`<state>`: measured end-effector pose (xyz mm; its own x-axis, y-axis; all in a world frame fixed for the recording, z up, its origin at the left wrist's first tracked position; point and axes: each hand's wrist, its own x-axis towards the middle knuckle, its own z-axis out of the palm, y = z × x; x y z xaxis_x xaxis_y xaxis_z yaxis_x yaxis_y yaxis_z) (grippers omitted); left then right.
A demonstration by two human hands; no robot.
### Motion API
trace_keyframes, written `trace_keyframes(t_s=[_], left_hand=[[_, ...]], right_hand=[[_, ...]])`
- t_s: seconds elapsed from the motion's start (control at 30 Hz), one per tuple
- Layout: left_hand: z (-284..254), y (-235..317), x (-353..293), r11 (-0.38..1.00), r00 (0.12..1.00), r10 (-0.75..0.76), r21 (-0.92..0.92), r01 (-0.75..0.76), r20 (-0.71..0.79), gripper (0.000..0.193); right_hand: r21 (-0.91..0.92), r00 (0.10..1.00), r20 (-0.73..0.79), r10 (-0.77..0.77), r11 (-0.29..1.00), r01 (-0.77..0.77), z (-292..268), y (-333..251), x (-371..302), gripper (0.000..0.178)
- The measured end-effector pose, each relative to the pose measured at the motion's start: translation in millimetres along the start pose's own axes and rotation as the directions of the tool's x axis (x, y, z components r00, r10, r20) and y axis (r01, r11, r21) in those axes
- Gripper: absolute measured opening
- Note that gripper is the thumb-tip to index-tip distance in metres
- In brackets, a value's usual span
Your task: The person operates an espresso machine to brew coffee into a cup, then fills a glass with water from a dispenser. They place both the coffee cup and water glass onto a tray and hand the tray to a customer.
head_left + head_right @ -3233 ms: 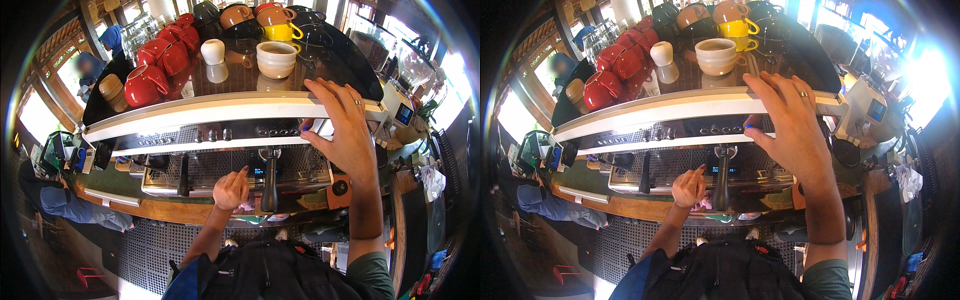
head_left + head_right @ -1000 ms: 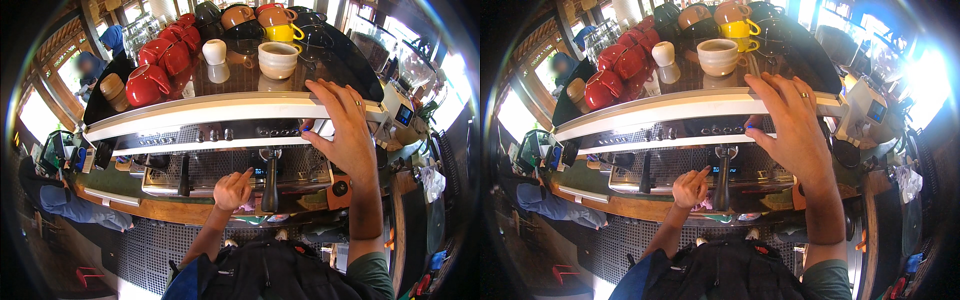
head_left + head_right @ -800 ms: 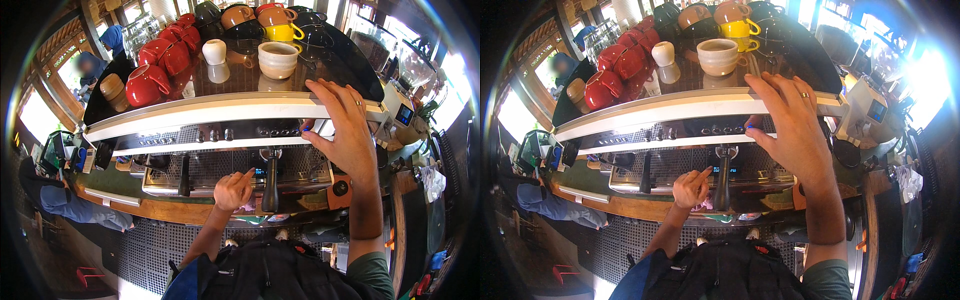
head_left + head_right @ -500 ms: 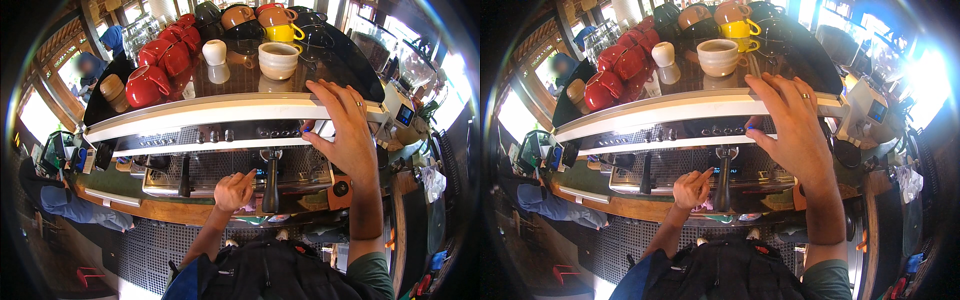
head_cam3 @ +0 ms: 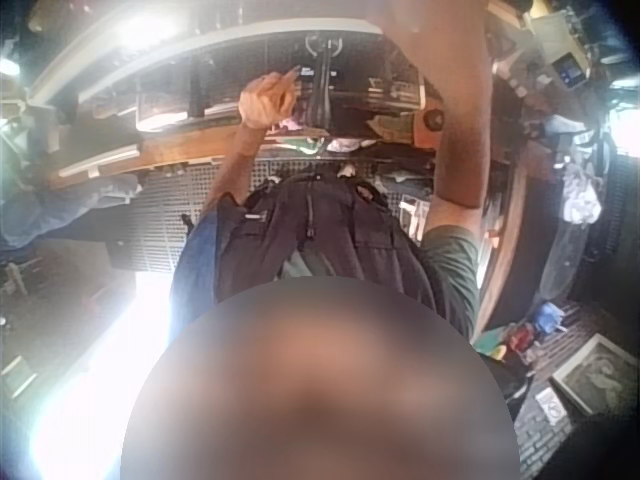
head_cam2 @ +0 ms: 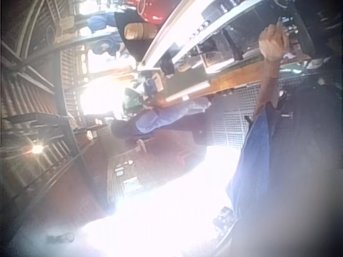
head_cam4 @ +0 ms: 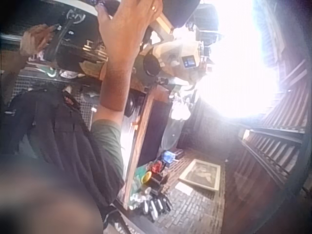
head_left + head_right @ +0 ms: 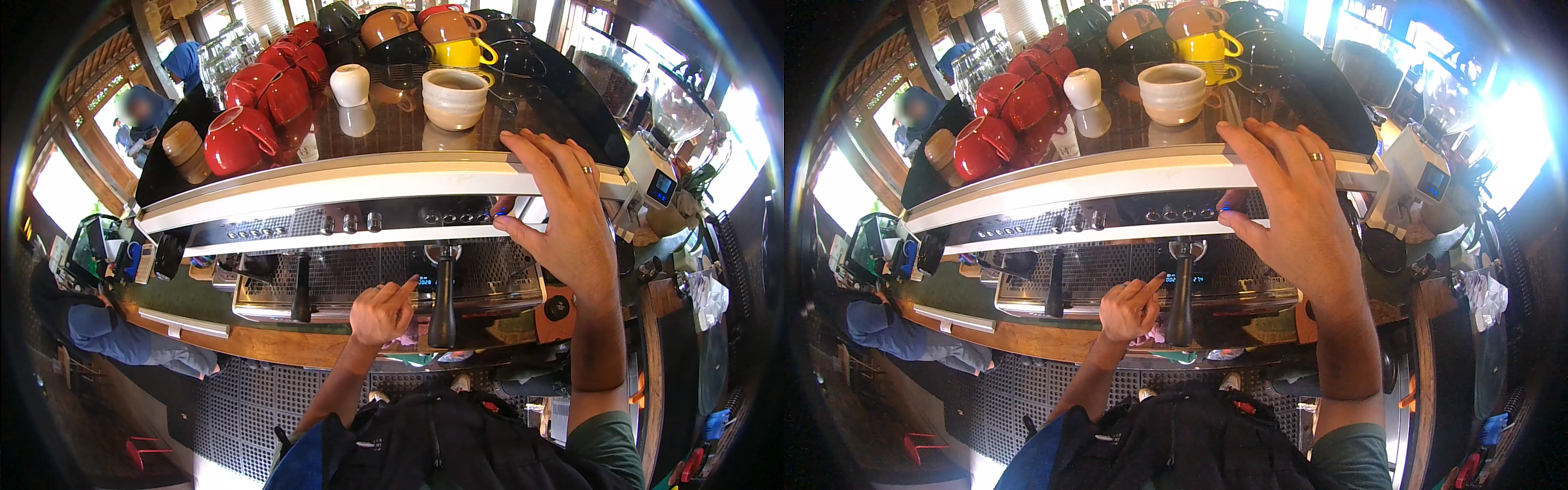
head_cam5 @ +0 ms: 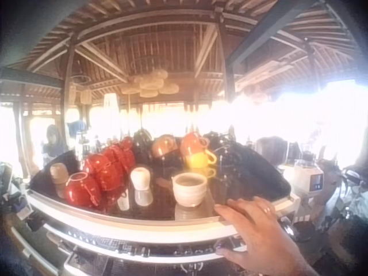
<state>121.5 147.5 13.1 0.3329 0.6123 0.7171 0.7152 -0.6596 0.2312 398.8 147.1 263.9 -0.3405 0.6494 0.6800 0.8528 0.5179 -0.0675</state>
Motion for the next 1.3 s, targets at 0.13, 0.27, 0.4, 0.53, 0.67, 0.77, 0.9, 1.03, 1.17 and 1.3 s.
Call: trace_keyframes(t_s=[0.13, 0.27, 0.4, 0.53, 0.67, 0.77, 0.9, 1.03, 1.17, 1.3], left_hand=[[0.3, -0.3, 0.2, 1.000, 1.000, -0.001, -0.009, 0.001, 0.001, 0.040], [0.7, -0.5, -0.1, 1.000, 1.000, 0.003, -0.011, -0.003, -0.008, 0.040], [0.6, -1.0, 0.0, 1.000, 1.000, 0.005, -0.024, -0.005, 0.001, 0.040], [-0.3, -1.3, 1.0, 0.999, 1.000, 0.016, -0.043, -0.016, 0.017, 0.041], [-0.3, -1.2, 0.9, 0.999, 0.999, 0.030, -0.013, -0.029, 0.044, 0.043], [0.9, -2.2, 0.3, 0.999, 0.999, 0.048, -0.013, -0.048, 0.009, 0.044], [4.5, -1.7, -2.5, 1.000, 0.998, 0.013, 0.013, -0.012, -0.065, 0.048], [7.5, -2.7, -4.7, 1.000, 0.996, -0.017, 0.013, 0.018, -0.091, 0.050], [9.6, -4.1, -6.1, 1.000, 0.994, -0.009, 0.008, 0.010, -0.108, 0.051], [10.7, -4.7, -6.9, 1.000, 0.994, -0.006, 0.017, 0.008, -0.108, 0.050]], right_hand=[[-0.006, 1.000, -0.002, 0.010, 1.000, -0.010, 0.7, -0.6, -0.2, 0.090], [-0.003, 1.000, 0.003, 0.002, 1.000, -0.002, 0.3, 0.0, 0.2, 0.090], [-0.004, 1.000, 0.006, 0.003, 1.000, -0.003, -0.2, -0.2, 0.2, 0.090], [-0.003, 1.000, -0.009, -0.007, 1.000, 0.007, 0.7, 0.4, 0.8, 0.089], [0.019, 1.000, -0.004, 0.000, 1.000, 0.000, 1.2, 2.3, 1.6, 0.088], [0.060, 1.000, -0.007, -0.001, 0.998, 0.001, -0.5, 3.3, 0.9, 0.089], [0.097, 1.000, -0.001, -0.025, 0.995, 0.025, -2.5, 5.6, -0.7, 0.090], [0.045, 0.999, -0.013, -0.042, 0.998, 0.043, -0.6, 8.8, -0.5, 0.094], [0.044, 0.999, -0.013, -0.036, 0.998, 0.037, 0.3, 8.8, -1.7, 0.093], [0.045, 1.000, -0.004, -0.024, 0.999, 0.024, -0.2, 7.5, -1.9, 0.094]])
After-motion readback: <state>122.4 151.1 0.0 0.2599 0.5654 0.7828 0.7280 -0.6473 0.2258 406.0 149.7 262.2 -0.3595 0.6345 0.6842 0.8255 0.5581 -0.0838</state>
